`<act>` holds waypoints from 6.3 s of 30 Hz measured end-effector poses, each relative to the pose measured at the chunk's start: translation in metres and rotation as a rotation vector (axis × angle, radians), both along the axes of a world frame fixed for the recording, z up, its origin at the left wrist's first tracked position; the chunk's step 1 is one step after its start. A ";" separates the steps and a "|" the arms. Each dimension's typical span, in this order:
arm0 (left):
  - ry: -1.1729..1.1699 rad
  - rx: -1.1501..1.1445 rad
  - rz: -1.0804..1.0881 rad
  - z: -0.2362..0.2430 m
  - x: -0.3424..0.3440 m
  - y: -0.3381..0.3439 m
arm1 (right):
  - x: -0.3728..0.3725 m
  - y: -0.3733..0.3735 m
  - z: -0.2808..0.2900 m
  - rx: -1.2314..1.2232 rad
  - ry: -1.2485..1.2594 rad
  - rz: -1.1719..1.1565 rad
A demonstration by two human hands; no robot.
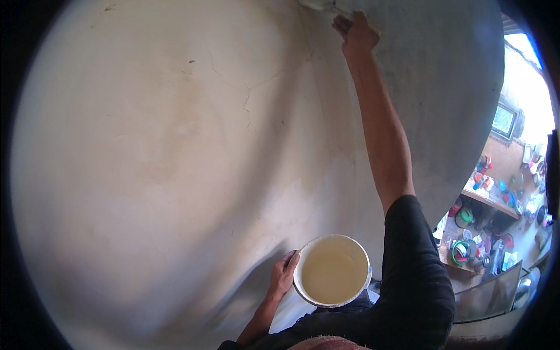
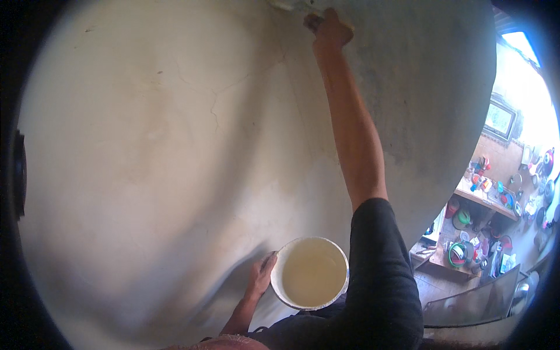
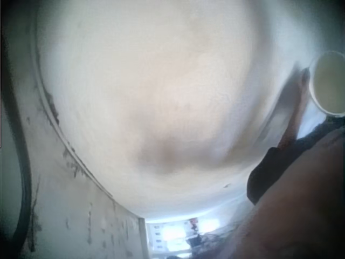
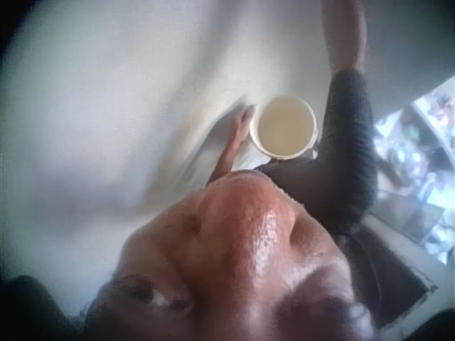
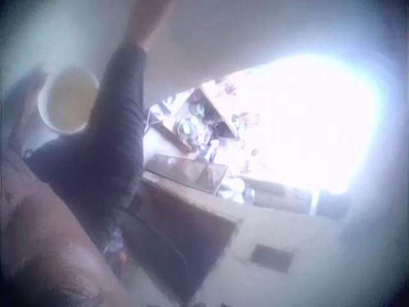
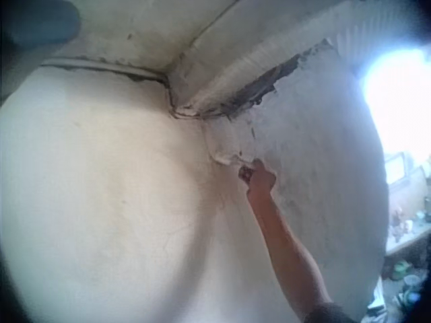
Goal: The person paints an indoor wall and corner using a brush dipped into a bucket of light-colored paint.
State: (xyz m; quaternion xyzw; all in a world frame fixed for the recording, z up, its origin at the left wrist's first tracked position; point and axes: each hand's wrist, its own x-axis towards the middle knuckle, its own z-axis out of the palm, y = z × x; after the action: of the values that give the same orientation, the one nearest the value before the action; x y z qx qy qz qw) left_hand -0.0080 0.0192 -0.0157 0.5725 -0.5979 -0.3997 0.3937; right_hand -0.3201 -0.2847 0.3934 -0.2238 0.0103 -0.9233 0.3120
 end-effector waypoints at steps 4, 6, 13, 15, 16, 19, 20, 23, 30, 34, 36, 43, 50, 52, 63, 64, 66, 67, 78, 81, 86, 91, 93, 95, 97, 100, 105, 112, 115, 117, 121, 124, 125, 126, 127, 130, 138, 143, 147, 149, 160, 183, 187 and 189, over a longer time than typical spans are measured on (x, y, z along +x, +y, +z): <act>0.049 -0.018 -0.027 0.000 -0.003 -0.003 | -0.006 0.019 -0.062 0.102 0.142 -0.039; 0.077 -0.024 -0.042 0.002 -0.005 -0.003 | -0.013 0.028 -0.088 0.207 0.164 -0.072; 0.089 -0.042 -0.040 0.004 0.000 -0.002 | -0.050 0.060 -0.104 0.656 0.612 -0.523; 0.068 -0.024 -0.050 0.006 -0.004 -0.004 | -0.059 0.038 -0.063 0.752 0.724 -0.797; 0.065 -0.017 -0.057 0.006 -0.006 -0.007 | -0.058 0.028 -0.035 0.824 0.806 -0.988; 0.029 -0.032 -0.057 0.010 -0.014 -0.010 | -0.061 0.027 0.046 0.847 0.901 -0.885; 0.007 -0.036 -0.029 0.010 -0.010 -0.005 | -0.049 0.033 0.051 0.854 0.979 -1.127; 0.007 -0.021 -0.019 0.019 -0.004 0.003 | -0.030 0.052 0.063 0.594 0.835 -1.249; 0.103 -0.002 -0.066 0.008 -0.005 -0.005 | -0.023 0.011 -0.050 0.070 0.238 -0.290; 0.196 -0.016 -0.083 0.007 -0.006 -0.006 | -0.011 0.022 -0.138 0.274 0.148 -0.141; 0.196 -0.007 -0.072 0.010 -0.006 -0.003 | -0.005 0.041 -0.169 0.353 0.166 -0.192; 0.120 0.000 -0.038 0.009 -0.001 -0.006 | -0.038 0.076 -0.215 0.907 0.682 -0.431; 0.134 -0.013 -0.061 0.022 -0.010 -0.005 | -0.059 0.020 -0.081 0.965 0.846 -0.773; 0.096 -0.017 -0.037 0.022 -0.003 -0.002 | -0.050 0.025 -0.062 0.764 0.680 -0.678; 0.141 0.021 -0.059 0.017 -0.002 -0.007 | -0.013 0.033 -0.243 0.395 0.113 -0.055; 0.157 0.022 -0.052 0.015 -0.001 -0.008 | -0.013 0.037 -0.259 0.450 0.138 -0.037; 0.175 0.024 -0.049 0.011 -0.001 -0.008 | -0.017 0.047 -0.292 0.563 0.189 -0.011; 0.178 0.019 -0.053 0.010 -0.002 -0.009 | -0.020 0.052 -0.306 0.625 0.237 -0.065; 0.165 0.010 -0.089 0.017 -0.008 -0.013 | -0.047 0.034 -0.221 1.145 0.906 -0.691; 0.217 0.029 -0.063 0.021 0.000 -0.005 | -0.032 0.041 -0.160 0.967 0.834 -0.647; 0.187 0.008 -0.083 0.022 0.001 -0.003 | -0.042 0.040 -0.151 0.348 0.276 -0.274; 0.012 0.017 -0.037 0.014 -0.001 -0.006 | -0.031 0.021 -0.278 0.489 0.169 -0.074; -0.017 0.019 0.010 0.007 0.002 -0.003 | -0.016 0.043 -0.331 0.489 0.250 -0.107; -0.010 0.032 -0.017 -0.001 -0.003 -0.004 | -0.039 0.062 -0.381 0.618 0.412 -0.170; 0.012 0.053 -0.018 -0.010 -0.001 -0.007 | -0.051 0.086 -0.401 0.673 0.428 -0.117; 0.040 0.036 -0.022 -0.019 0.002 -0.009 | -0.053 0.136 -0.381 0.718 0.420 -0.033; 0.097 -0.004 -0.067 -0.009 0.006 -0.012 | -0.049 0.222 -0.311 0.564 0.680 0.116; 0.121 0.049 -0.014 -0.013 0.010 -0.007 | -0.031 0.298 -0.272 0.699 1.230 0.345; 0.139 0.091 -0.030 0.042 -0.003 0.005 | -0.014 0.317 -0.243 0.742 1.616 0.309; 0.245 0.041 -0.036 0.047 -0.009 0.012 | 0.003 0.329 -0.244 0.688 1.788 0.202; 0.313 0.098 -0.074 0.048 -0.018 0.012 | 0.017 0.323 -0.280 0.695 1.910 0.252; 0.278 0.115 -0.065 0.045 -0.017 0.007 | 0.031 0.317 -0.289 0.694 1.985 0.276; 0.260 0.104 -0.064 0.046 -0.016 0.006 | 0.035 0.314 -0.297 0.700 2.013 0.261; 0.242 0.093 -0.064 0.045 -0.015 0.005 | 0.038 0.311 -0.304 0.674 2.044 0.242; 0.243 0.095 -0.070 0.043 -0.013 0.004 | 0.041 0.308 -0.312 0.648 2.074 0.224; 0.231 0.082 -0.079 0.039 -0.012 0.002 | 0.047 0.301 -0.334 0.598 2.122 0.209; 0.159 0.038 -0.068 0.041 -0.013 0.002 | 0.049 0.303 -0.340 0.575 2.150 0.218; 0.161 0.026 -0.079 0.042 -0.013 0.002 | 0.044 0.311 -0.325 0.524 2.140 0.084; 0.099 0.066 -0.096 0.050 -0.015 0.002 | 0.036 0.320 -0.327 0.371 2.137 -0.198; 0.122 0.067 -0.095 0.047 -0.015 0.001 | 0.034 0.323 -0.327 0.335 2.152 -0.304; 0.223 0.067 -0.036 0.042 -0.017 0.003 | 0.046 0.356 -0.315 0.831 1.638 0.360; 0.192 0.001 -0.070 0.018 -0.009 -0.001 | 0.019 0.359 -0.297 0.686 1.600 -0.148; 0.187 -0.020 -0.064 0.026 -0.013 0.002 | 0.038 0.357 -0.309 0.810 1.664 0.283; 0.105 -0.018 -0.040 0.034 -0.015 0.004 | 0.049 0.358 -0.299 0.886 1.465 0.592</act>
State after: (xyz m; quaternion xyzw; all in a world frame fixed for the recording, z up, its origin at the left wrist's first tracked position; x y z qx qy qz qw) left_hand -0.0227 0.0232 0.0184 0.5352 -0.5912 -0.4316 0.4217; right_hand -0.2712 0.0735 0.0945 -0.6083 0.5027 -0.3430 0.5095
